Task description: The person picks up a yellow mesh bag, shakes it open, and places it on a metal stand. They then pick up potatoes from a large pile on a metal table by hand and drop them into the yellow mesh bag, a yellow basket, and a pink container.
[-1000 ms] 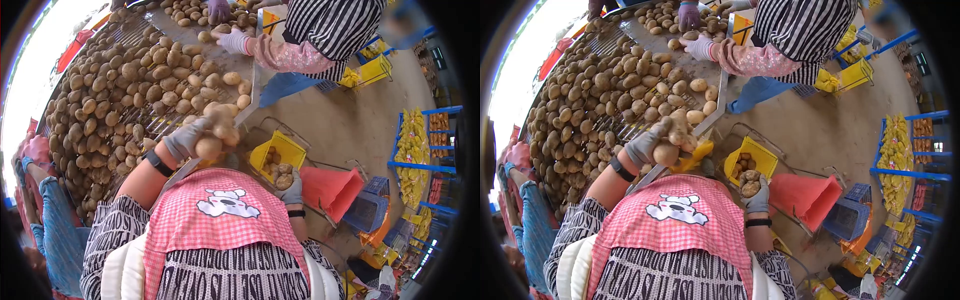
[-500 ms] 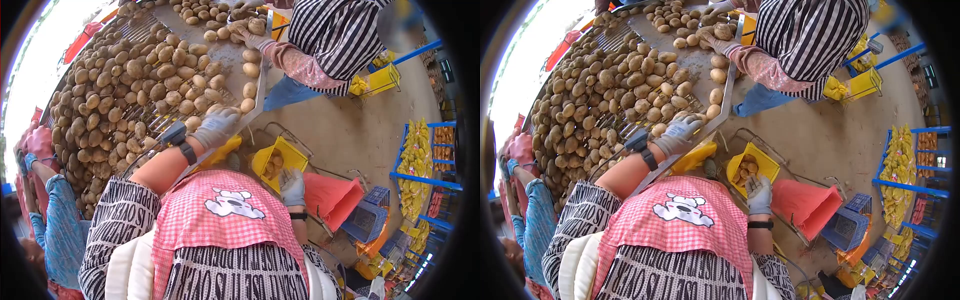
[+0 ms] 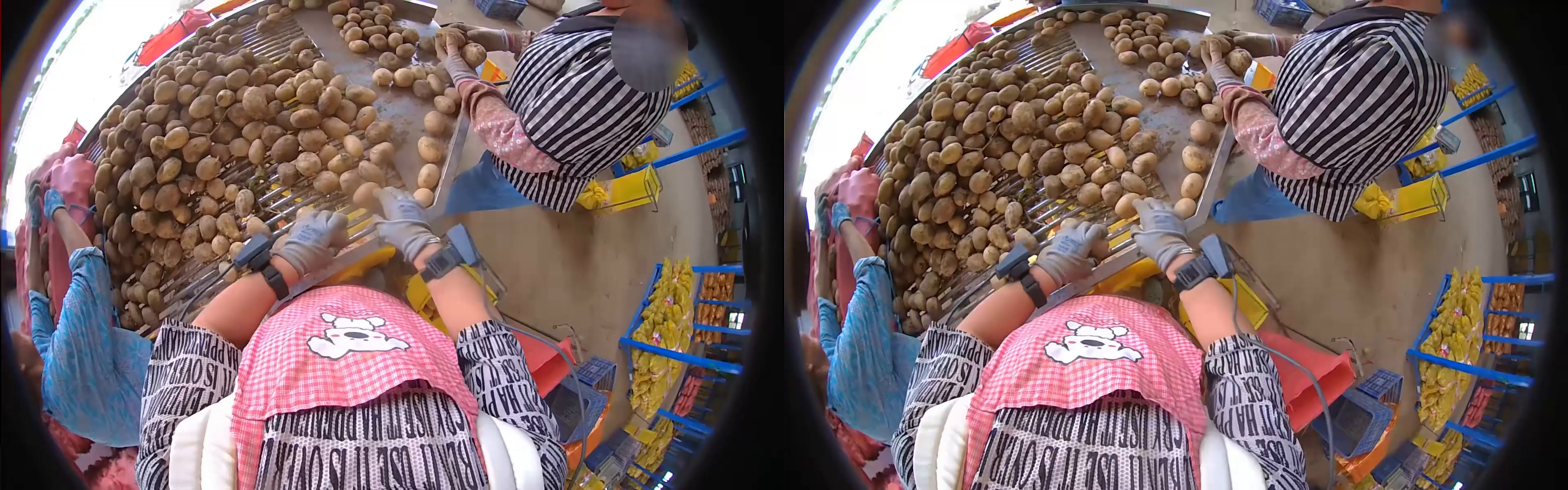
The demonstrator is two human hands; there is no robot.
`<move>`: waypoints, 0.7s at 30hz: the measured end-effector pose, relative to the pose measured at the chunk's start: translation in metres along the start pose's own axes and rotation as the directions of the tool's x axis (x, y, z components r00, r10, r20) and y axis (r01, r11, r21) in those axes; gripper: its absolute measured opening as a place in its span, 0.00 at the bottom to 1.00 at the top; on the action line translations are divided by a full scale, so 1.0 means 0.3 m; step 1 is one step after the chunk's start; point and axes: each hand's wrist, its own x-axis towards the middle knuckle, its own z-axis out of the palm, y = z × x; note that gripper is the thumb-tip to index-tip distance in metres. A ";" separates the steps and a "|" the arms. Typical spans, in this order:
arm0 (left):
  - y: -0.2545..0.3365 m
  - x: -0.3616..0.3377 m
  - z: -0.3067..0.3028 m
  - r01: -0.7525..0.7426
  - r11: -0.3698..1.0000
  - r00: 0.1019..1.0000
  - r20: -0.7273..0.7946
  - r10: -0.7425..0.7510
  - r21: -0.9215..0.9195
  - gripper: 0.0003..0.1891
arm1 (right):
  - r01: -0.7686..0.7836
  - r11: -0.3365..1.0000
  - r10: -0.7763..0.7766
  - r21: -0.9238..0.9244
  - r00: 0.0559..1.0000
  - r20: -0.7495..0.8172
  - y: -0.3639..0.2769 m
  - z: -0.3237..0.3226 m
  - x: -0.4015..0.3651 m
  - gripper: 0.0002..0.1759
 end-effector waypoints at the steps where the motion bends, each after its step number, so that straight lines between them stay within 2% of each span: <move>1: -0.009 -0.019 -0.005 0.032 0.998 0.997 -0.067 -0.028 0.055 0.29 | 0.164 0.945 -0.163 -0.284 0.986 0.027 0.002 0.023 0.020 0.28; 2: -0.026 -0.030 -0.010 0.032 0.998 0.997 -0.075 -0.028 0.055 0.29 | 0.169 0.942 -0.169 -0.288 0.985 0.025 0.011 0.043 0.045 0.28; 3: -0.043 -0.042 -0.010 0.198 0.934 0.972 -0.061 -0.226 -0.298 0.28 | 0.044 0.945 0.028 -0.325 0.977 0.213 0.015 0.050 0.076 0.28; 4: -0.068 -0.058 -0.012 0.326 0.724 0.918 0.020 -0.397 -0.608 0.27 | -0.072 0.920 0.230 -0.386 0.896 0.379 0.018 0.048 0.106 0.29; 5: -0.108 -0.086 -0.027 0.278 0.319 0.928 0.168 -0.333 -0.906 0.24 | -0.109 0.918 0.277 -0.381 0.864 0.420 0.029 0.038 0.130 0.32; 6: -0.150 -0.124 -0.036 0.271 0.314 0.928 0.160 -0.336 -0.910 0.24 | -0.099 0.917 0.271 -0.386 0.866 0.420 0.018 0.012 0.139 0.32; 7: -0.182 -0.170 -0.042 0.099 -0.036 0.953 0.105 -0.283 -0.994 0.24 | -0.188 0.939 0.292 -0.287 0.879 0.378 -0.002 -0.024 0.145 0.33; 8: -0.200 -0.206 -0.035 -0.073 -0.387 0.967 0.029 -0.251 -0.919 0.24 | -0.270 0.946 0.317 -0.180 0.886 0.337 -0.009 -0.047 0.154 0.34; 9: -0.185 -0.238 -0.048 -0.087 -0.392 0.966 0.019 -0.258 -0.916 0.24 | -0.440 0.897 0.402 0.037 0.848 0.345 0.006 -0.059 0.173 0.37; 10: -0.161 -0.277 -0.074 -0.129 -0.484 0.940 0.049 -0.338 -0.865 0.24 | -0.516 0.613 0.410 0.598 0.855 0.317 0.122 0.062 0.158 0.33; 11: -0.147 -0.309 -0.082 -0.177 -0.568 0.906 0.092 -0.412 -0.804 0.25 | -0.560 0.237 0.395 0.794 0.802 0.448 0.155 0.023 0.167 0.29; 12: -0.157 -0.335 -0.069 -0.188 -0.571 0.903 0.087 -0.420 -0.799 0.25 | -0.534 -0.188 0.323 0.824 0.759 0.566 0.179 -0.034 0.180 0.25; 14: -0.191 -0.380 -0.035 -0.212 -0.874 0.965 0.047 -0.258 -0.438 0.29 | -0.331 -0.584 0.374 0.741 0.701 0.607 0.112 -0.178 0.231 0.18; 15: -0.194 -0.391 -0.014 -0.241 -0.887 0.958 0.052 -0.283 -0.394 0.23 | -0.271 -0.558 0.482 0.784 0.664 0.572 0.145 -0.189 0.262 0.15; 16: -0.197 -0.399 0.009 -0.257 -0.886 0.954 0.046 -0.296 -0.387 0.23 | -0.258 -0.574 0.519 0.777 0.619 0.590 0.208 -0.177 0.289 0.12; 17: -0.197 -0.404 0.030 -0.275 -0.835 0.923 0.113 -0.368 -0.476 0.21 | -0.384 -0.138 0.545 0.913 0.740 0.393 0.302 -0.135 0.291 0.13; 18: -0.183 -0.400 0.026 -0.280 -0.778 0.881 0.172 -0.442 -0.563 0.19 | -0.384 0.332 0.457 0.862 0.865 0.209 0.310 -0.138 0.308 0.14; 19: -0.169 -0.397 0.017 -0.220 -0.738 0.871 0.213 -0.443 -0.638 0.17 | -0.489 0.472 0.377 0.734 0.864 0.333 0.321 -0.152 0.311 0.15; 20: -0.145 -0.395 0.008 -0.235 -0.737 0.867 0.207 -0.454 -0.633 0.17 | -0.487 0.478 0.364 0.731 0.867 0.340 0.325 -0.152 0.316 0.15; 21: -0.130 -0.384 -0.005 -0.212 -0.698 0.863 0.205 -0.463 -0.683 0.17 | -0.336 0.933 0.249 0.130 0.862 0.442 0.272 -0.177 0.327 0.14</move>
